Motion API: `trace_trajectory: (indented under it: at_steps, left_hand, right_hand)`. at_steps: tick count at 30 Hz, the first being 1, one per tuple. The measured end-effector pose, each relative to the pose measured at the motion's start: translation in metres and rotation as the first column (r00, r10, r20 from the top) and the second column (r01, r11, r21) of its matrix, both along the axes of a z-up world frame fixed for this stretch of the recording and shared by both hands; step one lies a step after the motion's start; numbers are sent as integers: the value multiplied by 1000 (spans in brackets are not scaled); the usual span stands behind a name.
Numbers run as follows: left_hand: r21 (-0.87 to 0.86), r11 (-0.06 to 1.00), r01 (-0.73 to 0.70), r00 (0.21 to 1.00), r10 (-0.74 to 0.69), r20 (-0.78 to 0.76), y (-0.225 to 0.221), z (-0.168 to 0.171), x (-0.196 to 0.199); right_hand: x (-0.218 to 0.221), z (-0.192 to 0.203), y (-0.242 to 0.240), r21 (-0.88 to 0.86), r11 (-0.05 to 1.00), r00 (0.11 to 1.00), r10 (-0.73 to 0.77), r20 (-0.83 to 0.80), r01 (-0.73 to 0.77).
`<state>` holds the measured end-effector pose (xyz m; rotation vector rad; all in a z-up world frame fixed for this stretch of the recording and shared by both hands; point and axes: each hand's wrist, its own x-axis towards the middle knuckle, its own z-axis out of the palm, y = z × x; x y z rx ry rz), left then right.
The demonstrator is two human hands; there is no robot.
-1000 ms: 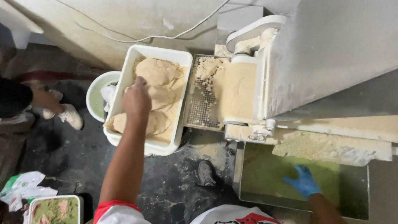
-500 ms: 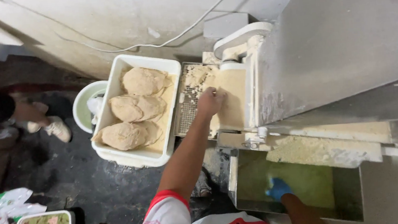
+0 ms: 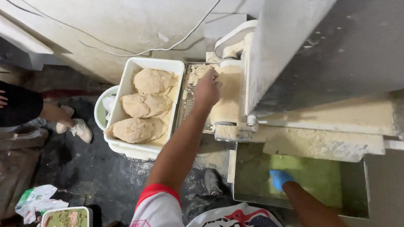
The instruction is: Breading chicken pieces by dipping them in a liquid wash and feeding them into an industrial breading machine.
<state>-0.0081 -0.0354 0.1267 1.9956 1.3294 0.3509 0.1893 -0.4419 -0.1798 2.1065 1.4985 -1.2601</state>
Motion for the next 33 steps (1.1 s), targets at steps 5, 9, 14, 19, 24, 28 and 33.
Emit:
trace_trajectory:
  at_steps: [5, 9, 14, 19, 24, 28, 33]
  left_hand:
    - [71, 996, 51, 996, -46, -70, -10, 31, 7]
    - [190, 979, 75, 997, -74, -11, -20, 65, 8]
    - [231, 971, 64, 997, -70, 17, -33, 92, -4]
    - [261, 963, 69, 997, -62, -35, -32, 121, -43]
    - [26, 987, -158, 987, 158, -2, 1, 135, -115]
    - [118, 978, -173, 979, 185, -90, 65, 81, -194]
    - [276, 950, -148, 901, 245, -358, 105, 12, -249]
  right_hand:
    - [8, -33, -18, 14, 948, 946, -317, -68, 319]
    - [23, 2, -13, -56, 827, 817, -561, -134, 559]
    - [29, 6, -6, 55, 991, 993, -119, 11, 118]
    - [15, 16, 13, -30, 974, 972, -223, 77, 226]
    - [28, -82, 1, -59, 850, 843, -505, 186, 523]
    - [10, -48, 1, -169, 858, 873, -460, 162, 484]
    - [18, -64, -22, -365, 927, 988, -31, 154, 86]
